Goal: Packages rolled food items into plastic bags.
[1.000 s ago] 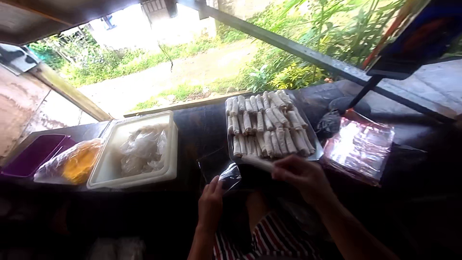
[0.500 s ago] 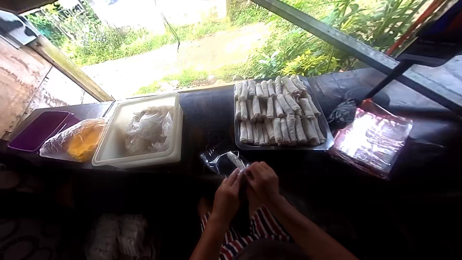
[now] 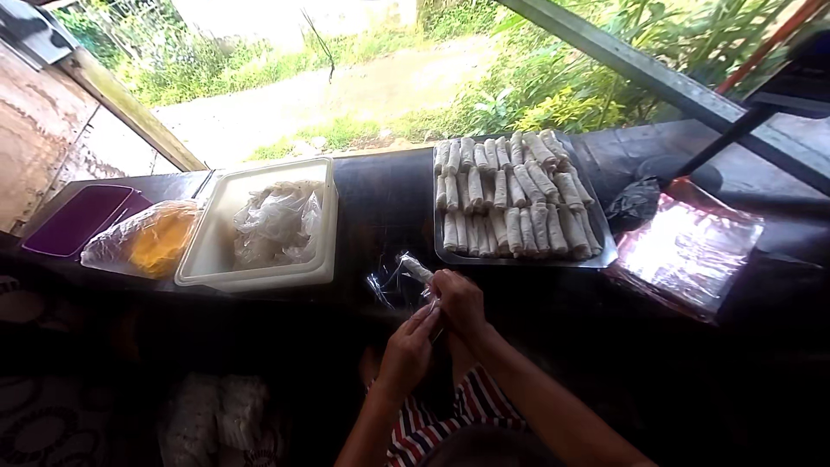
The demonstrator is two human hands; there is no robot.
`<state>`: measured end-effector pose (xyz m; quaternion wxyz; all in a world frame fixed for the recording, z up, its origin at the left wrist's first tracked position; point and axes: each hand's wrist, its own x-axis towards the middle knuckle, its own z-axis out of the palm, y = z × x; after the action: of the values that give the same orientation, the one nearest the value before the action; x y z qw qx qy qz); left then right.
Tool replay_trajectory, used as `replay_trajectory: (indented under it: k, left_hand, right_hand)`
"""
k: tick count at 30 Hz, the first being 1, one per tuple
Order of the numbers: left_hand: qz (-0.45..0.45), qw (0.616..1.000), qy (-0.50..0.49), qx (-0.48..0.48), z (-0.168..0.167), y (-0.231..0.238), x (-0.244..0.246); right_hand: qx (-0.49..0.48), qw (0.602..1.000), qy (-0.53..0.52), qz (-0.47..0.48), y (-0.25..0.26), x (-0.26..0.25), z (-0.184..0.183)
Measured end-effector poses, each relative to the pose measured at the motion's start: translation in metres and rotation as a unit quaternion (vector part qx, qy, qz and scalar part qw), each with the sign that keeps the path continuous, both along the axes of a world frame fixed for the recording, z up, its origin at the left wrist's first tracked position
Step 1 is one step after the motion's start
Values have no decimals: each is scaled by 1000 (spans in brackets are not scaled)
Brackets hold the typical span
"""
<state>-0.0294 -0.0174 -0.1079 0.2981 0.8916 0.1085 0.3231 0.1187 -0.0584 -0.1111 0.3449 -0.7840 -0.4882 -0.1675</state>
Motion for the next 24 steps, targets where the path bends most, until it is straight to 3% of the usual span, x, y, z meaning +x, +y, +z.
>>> replay_trajectory:
  k: [3, 5, 7, 9, 12, 16, 20, 24]
  left_hand:
    - [23, 999, 10, -24, -3, 3, 1]
    - [41, 996, 52, -59, 2, 8, 2]
    - [60, 990, 96, -81, 10, 14, 5]
    - [62, 989, 114, -64, 14, 21, 9]
    - [38, 989, 145, -16, 17, 28, 17]
    - [7, 992, 117, 50, 10, 32, 25]
    - [-16, 995, 64, 81, 7, 34, 13]
    - [-28, 997, 35, 62, 21, 36, -8]
  right_hand:
    - [-61, 994, 65, 58, -7, 4, 14]
    - [-168, 960, 172, 143, -21, 14, 41]
    - [-188, 934, 234, 193, -37, 32, 72]
    - [-141, 953, 223, 146, -51, 60, 101]
    - [-105, 978, 175, -34, -51, 129, 131]
    - [-131, 951, 197, -200, -26, 217, 136]
    - [-174, 929, 239, -221, -11, 247, 126]
    - [-127, 934, 253, -218, -15, 246, 124]
